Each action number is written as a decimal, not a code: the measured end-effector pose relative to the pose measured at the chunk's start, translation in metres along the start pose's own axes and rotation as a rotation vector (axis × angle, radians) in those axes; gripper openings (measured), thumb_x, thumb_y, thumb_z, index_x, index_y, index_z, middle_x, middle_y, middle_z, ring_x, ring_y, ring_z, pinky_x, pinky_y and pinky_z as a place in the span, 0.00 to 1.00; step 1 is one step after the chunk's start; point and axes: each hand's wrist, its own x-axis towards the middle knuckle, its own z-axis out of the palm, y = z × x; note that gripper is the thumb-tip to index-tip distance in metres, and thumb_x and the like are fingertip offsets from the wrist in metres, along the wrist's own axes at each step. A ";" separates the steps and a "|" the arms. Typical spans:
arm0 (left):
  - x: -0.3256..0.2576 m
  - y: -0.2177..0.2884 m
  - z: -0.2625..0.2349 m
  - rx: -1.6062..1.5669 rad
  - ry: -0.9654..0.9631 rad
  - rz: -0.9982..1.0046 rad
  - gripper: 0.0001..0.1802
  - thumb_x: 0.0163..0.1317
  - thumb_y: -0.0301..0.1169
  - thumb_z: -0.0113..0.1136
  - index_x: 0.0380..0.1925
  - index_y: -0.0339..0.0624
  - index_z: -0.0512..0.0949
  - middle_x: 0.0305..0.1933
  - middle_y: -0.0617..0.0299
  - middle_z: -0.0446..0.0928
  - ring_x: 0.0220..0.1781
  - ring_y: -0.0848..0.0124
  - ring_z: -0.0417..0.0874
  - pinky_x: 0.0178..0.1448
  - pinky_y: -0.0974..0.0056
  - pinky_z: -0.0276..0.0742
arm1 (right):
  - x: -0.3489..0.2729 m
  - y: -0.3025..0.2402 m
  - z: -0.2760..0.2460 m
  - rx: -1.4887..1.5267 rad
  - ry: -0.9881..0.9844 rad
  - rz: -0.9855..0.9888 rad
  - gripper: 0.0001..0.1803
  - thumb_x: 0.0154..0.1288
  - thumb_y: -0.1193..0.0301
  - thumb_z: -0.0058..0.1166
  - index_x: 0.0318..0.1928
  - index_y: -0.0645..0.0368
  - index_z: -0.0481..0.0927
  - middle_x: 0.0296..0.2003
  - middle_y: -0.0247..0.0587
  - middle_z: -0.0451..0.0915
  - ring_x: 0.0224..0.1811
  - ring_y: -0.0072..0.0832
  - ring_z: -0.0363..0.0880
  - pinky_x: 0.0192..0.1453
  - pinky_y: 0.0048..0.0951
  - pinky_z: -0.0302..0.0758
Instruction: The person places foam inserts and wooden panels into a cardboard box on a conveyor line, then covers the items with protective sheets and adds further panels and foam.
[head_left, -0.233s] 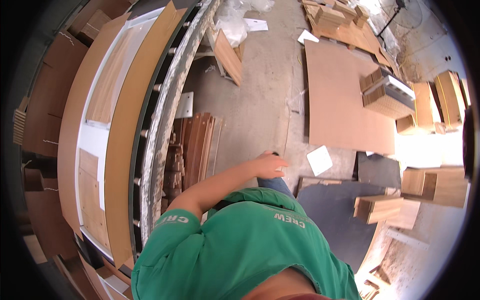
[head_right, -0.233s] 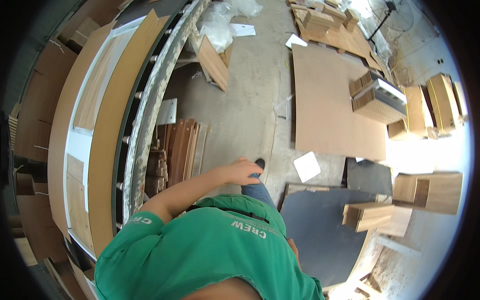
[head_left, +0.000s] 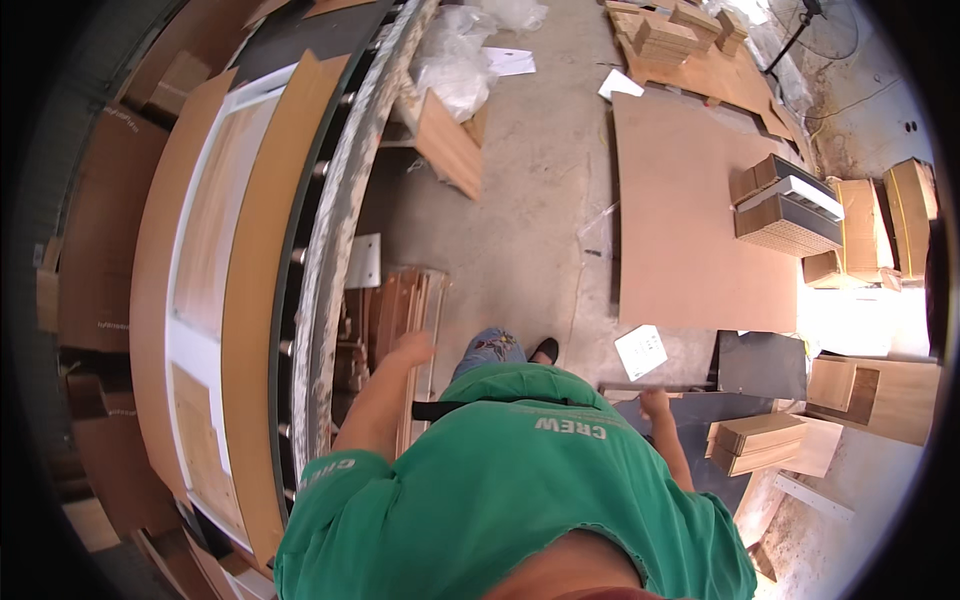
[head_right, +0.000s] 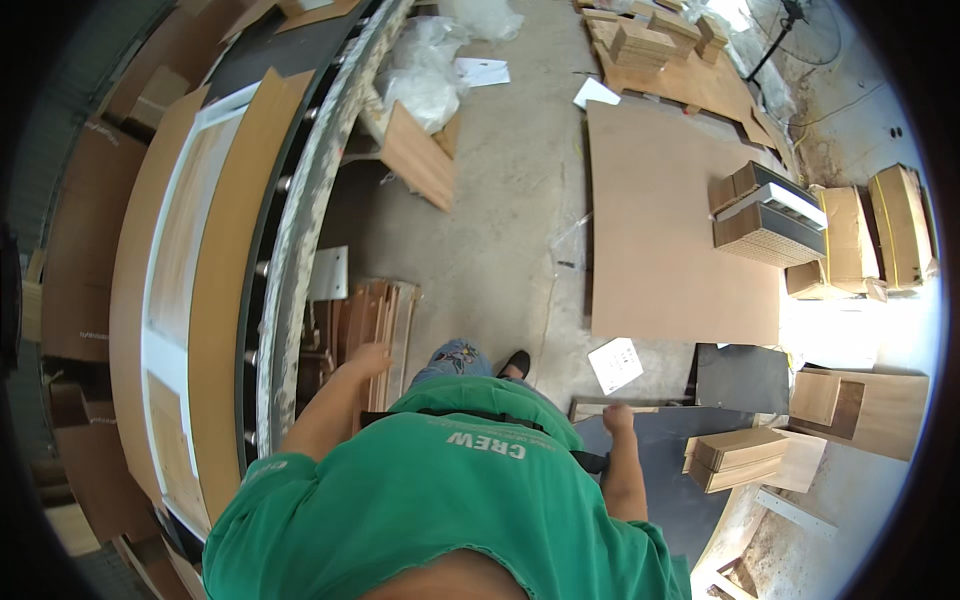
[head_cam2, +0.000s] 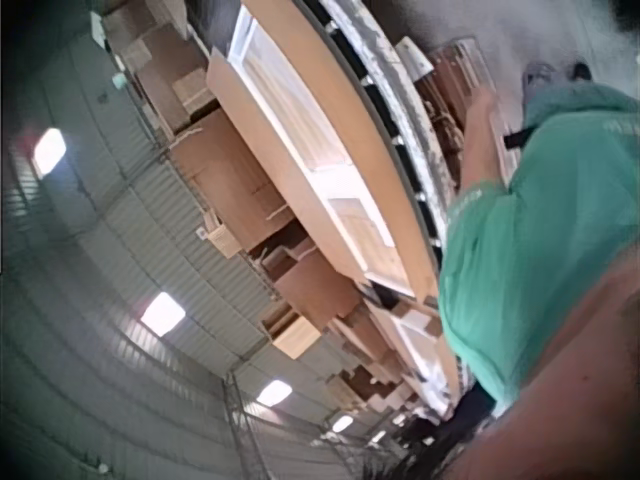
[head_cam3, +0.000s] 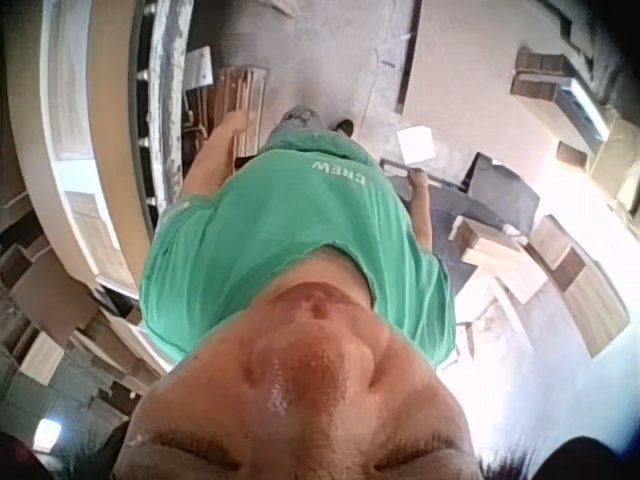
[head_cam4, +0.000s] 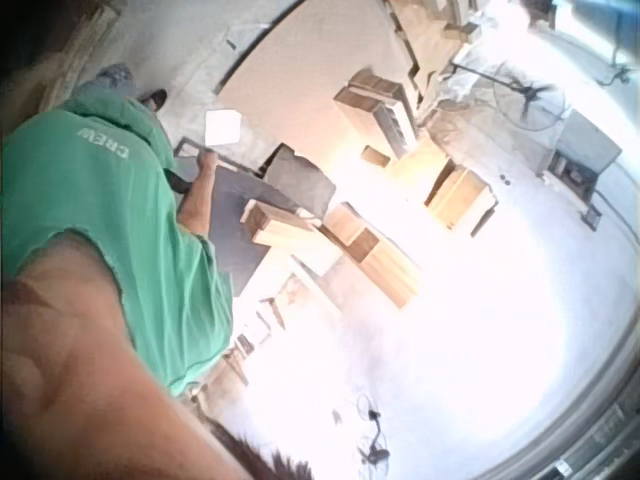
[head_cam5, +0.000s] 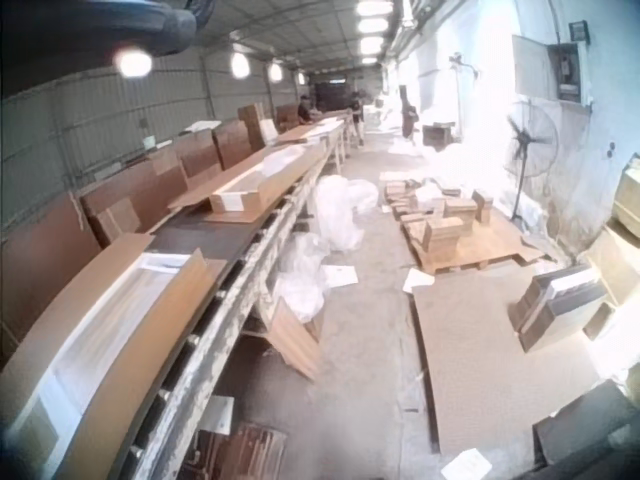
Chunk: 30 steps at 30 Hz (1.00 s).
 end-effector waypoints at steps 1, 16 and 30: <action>0.009 -0.022 -0.023 0.003 -0.020 -0.189 0.21 0.55 0.40 0.53 0.47 0.42 0.77 0.51 0.45 0.75 0.52 0.49 0.76 0.55 0.50 0.72 | 0.056 -0.024 -0.019 -0.411 0.199 -0.501 0.14 0.54 0.65 0.45 0.25 0.62 0.80 0.19 0.49 0.79 0.21 0.38 0.80 0.29 0.39 0.77; 0.381 0.068 -0.326 -0.049 0.113 -0.049 0.24 0.56 0.41 0.56 0.50 0.38 0.74 0.47 0.45 0.77 0.48 0.47 0.78 0.52 0.54 0.74 | 0.319 -0.421 -0.219 0.031 -0.391 0.054 0.14 0.58 0.65 0.51 0.40 0.61 0.80 0.23 0.39 0.79 0.21 0.27 0.78 0.26 0.29 0.76; 0.736 0.301 -0.670 -0.165 -0.035 0.318 0.24 0.57 0.45 0.57 0.49 0.44 0.76 0.49 0.50 0.77 0.51 0.54 0.77 0.55 0.58 0.72 | 0.693 -0.514 -0.339 0.205 -0.228 0.268 0.27 0.67 0.58 0.38 0.25 0.73 0.75 0.19 0.61 0.77 0.14 0.40 0.78 0.19 0.39 0.77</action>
